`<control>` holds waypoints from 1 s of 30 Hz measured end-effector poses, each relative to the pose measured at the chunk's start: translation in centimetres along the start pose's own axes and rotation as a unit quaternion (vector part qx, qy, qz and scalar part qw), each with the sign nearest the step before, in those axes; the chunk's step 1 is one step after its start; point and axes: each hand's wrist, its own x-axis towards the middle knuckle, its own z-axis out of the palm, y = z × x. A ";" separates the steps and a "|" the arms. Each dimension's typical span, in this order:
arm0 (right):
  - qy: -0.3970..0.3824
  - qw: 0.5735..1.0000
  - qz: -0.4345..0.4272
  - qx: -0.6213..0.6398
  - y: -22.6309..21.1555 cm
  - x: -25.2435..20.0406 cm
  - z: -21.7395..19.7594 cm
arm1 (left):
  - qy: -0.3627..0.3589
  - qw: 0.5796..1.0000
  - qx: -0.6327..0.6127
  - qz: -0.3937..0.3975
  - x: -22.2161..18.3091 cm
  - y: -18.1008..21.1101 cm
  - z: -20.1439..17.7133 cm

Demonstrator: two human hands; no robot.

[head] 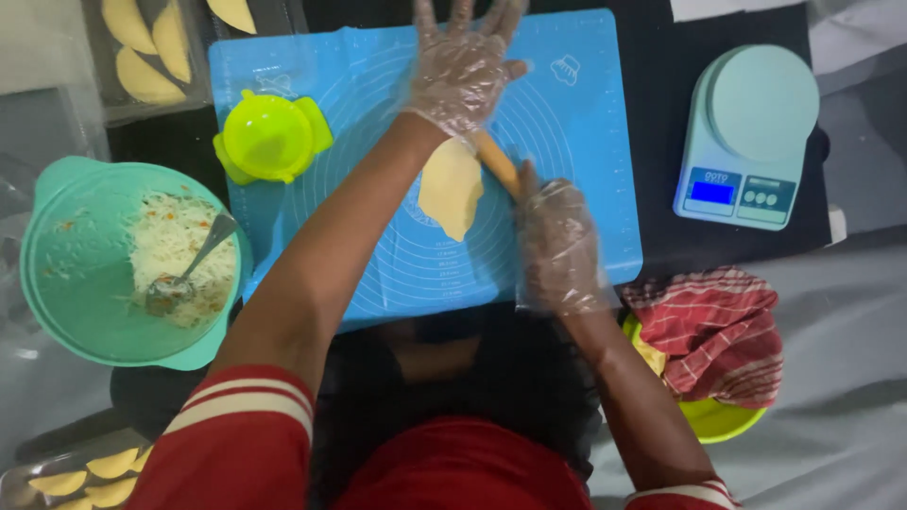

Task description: Rolling out dough and using a mold to create filled pastries

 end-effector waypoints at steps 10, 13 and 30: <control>0.087 0.994 -0.019 0.069 -1.7 -1.2 1.3 | 0.041 0.998 0.007 -0.037 -8.4 -2.5 0.9; 0.071 0.996 -0.030 0.040 -1.8 -1.1 1.7 | 0.179 0.980 0.072 0.053 -6.9 -3.7 6.9; -0.038 0.932 0.102 0.346 3.0 4.6 -0.6 | 0.055 0.998 0.024 -0.030 -1.7 0.5 -1.5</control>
